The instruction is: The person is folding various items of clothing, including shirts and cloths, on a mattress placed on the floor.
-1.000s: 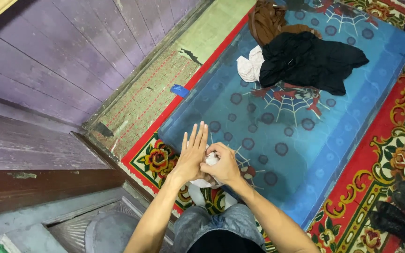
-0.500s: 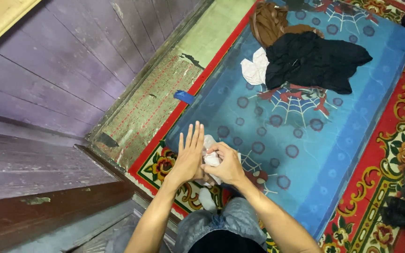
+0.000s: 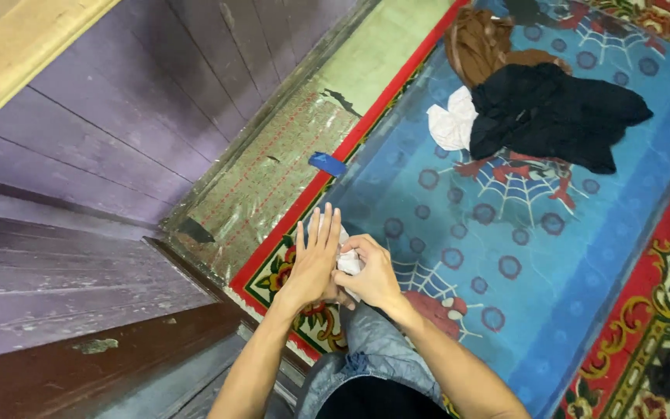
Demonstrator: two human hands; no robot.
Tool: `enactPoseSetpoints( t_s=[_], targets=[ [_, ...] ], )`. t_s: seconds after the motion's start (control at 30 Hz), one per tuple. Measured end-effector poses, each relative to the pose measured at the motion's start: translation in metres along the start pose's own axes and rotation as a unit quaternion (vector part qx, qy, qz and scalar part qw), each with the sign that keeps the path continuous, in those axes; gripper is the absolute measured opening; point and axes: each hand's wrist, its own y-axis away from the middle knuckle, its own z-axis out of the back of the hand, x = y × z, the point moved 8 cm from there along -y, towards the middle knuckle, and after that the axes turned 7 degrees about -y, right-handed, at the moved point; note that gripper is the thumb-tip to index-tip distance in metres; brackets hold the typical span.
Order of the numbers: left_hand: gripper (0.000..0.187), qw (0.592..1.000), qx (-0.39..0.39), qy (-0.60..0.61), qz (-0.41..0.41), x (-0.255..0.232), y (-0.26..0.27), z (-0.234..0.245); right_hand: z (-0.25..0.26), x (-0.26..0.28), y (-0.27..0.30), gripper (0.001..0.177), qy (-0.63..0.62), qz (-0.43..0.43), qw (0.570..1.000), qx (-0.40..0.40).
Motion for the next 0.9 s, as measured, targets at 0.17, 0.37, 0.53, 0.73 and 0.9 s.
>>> enactPoseSetpoints(
  t_s=[0.17, 0.37, 0.53, 0.73, 0.9],
  targets=[
    [0.124, 0.998, 0.033, 0.056, 0.027, 0.041, -0.020, 0.020, -0.027, 0.031, -0.035, 0.052, -0.002, -0.002, 0.998, 0.067],
    [0.153, 0.993, 0.091, 0.053, 0.051, 0.111, -0.052, 0.035, -0.051, 0.002, -0.102, 0.039, 0.012, 0.011, 0.999, 0.039],
    [0.173, 0.991, 0.100, 0.054, 0.077, 0.166, -0.066, 0.046, -0.070, 0.000, -0.146, 0.032, 0.011, 0.022, 0.999, 0.038],
    [0.168, 0.986, 0.103, 0.066, 0.111, 0.216, -0.064, 0.053, -0.095, 0.011, -0.189, 0.029, -0.002, 0.019, 0.999, 0.043],
    [0.143, 0.970, 0.162, 0.120, 0.135, 0.251, -0.071, 0.046, -0.107, 0.037, -0.208, 0.026, 0.011, 0.033, 0.999, 0.018]
  ],
)
